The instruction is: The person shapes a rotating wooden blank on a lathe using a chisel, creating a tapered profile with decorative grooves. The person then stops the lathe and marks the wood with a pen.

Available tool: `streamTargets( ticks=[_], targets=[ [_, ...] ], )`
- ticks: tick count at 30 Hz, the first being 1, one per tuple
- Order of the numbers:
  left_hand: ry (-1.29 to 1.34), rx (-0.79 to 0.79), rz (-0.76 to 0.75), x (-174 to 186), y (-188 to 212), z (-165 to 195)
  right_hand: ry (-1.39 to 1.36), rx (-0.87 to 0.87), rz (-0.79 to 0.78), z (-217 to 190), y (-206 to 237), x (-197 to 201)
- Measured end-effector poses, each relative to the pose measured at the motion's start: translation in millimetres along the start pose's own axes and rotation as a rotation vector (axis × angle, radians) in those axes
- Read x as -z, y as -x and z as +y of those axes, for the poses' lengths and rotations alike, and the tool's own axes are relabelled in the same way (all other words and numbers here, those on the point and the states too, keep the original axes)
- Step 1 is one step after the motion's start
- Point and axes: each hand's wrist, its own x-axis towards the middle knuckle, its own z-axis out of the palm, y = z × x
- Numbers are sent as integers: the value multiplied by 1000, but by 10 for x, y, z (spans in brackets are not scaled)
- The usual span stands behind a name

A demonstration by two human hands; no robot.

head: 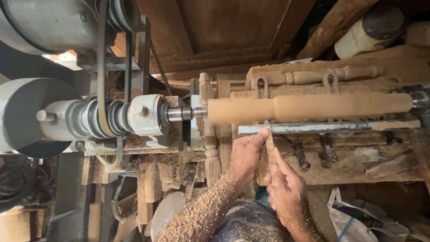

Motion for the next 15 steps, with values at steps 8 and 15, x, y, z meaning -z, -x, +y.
streamTargets(
  ticks=[8,15],
  targets=[
    [110,6,-76,-46,-15,-46,28,13,5,37,-33,71],
    [54,-152,-96,239,87,-97,200,17,-210,43,-138,298]
  ],
)
